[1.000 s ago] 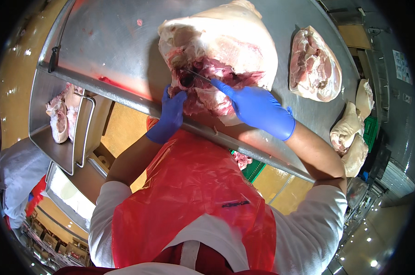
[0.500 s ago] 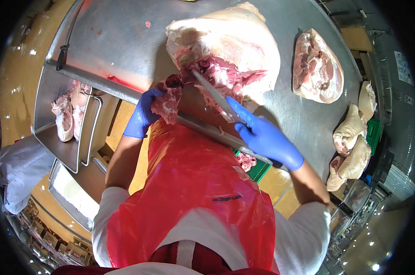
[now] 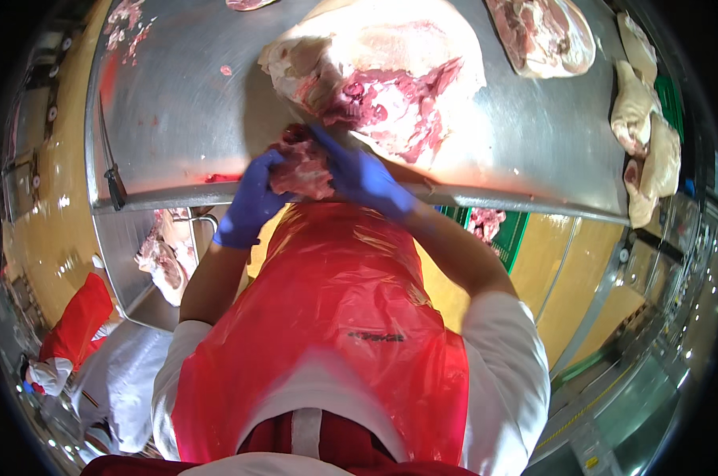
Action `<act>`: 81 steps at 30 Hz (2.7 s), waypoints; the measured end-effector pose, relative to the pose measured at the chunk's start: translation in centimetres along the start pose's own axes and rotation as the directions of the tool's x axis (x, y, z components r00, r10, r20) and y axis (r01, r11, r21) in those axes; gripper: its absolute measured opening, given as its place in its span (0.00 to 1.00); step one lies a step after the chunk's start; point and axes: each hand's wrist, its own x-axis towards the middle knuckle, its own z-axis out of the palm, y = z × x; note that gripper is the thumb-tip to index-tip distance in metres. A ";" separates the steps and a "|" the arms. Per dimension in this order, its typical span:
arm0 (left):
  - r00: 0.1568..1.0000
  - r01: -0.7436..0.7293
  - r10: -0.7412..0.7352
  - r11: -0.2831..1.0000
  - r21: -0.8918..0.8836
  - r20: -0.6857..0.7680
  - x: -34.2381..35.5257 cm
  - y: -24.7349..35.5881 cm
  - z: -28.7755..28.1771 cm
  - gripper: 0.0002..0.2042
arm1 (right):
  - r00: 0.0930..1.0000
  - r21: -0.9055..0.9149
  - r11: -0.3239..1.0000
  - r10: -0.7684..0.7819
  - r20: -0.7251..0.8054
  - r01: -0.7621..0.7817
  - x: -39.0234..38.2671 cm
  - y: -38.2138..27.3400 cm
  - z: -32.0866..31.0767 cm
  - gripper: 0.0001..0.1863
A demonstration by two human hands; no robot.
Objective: The person uses a knife to cut and trim a large piece of pork on a metal table. They separate portions of meat and fat, placing trimmed pieces into a green basket and larger cuts into a metal tray.
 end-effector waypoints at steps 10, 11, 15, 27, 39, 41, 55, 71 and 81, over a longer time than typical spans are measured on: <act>0.959 -0.222 0.247 0.960 0.173 -0.140 -0.5 13.2 -0.5 0.22 | 0.843 0.481 0.872 0.322 -0.431 -0.086 1.3 -5.2 -8.6 0.31; 0.927 -0.358 0.373 0.910 0.208 -0.035 0.9 14.0 1.9 0.22 | 0.747 0.586 0.802 0.462 -0.479 -0.120 -1.6 -5.4 -11.5 0.28; 0.752 -0.571 0.472 0.815 0.098 0.460 6.6 15.5 16.2 0.20 | 0.378 0.565 0.820 0.552 -0.743 -0.087 -17.2 -3.3 -20.9 0.14; 0.146 -0.927 -0.092 0.335 0.169 0.985 7.0 -4.5 50.9 0.29 | -0.517 0.758 0.648 0.624 -0.586 -0.076 -50.5 -2.2 -14.7 0.17; 0.801 0.384 -0.398 0.915 0.126 0.448 7.2 2.4 11.1 0.25 | 0.608 0.786 0.501 0.767 -0.208 -0.363 -17.0 13.9 -18.5 0.21; 0.911 0.304 -0.288 0.953 -0.009 0.295 7.8 4.1 7.0 0.24 | 0.637 0.736 0.577 0.724 -0.262 -0.353 -11.5 18.7 -19.7 0.21; 0.835 0.184 -0.125 0.981 -0.058 0.536 45.0 1.0 -6.4 0.23 | 0.275 0.322 0.631 0.663 -0.697 -0.705 -9.2 8.4 -15.2 0.34; 0.934 -0.272 0.268 0.962 -0.014 0.236 24.4 13.6 -2.6 0.41 | 0.682 0.899 -0.202 0.719 -0.132 0.388 1.9 3.9 -10.4 0.39; 0.777 -0.606 0.390 0.677 -0.418 -0.494 -4.1 3.6 -0.5 0.48 | 0.878 0.523 0.846 0.172 -0.446 0.100 7.0 -1.4 -8.8 0.26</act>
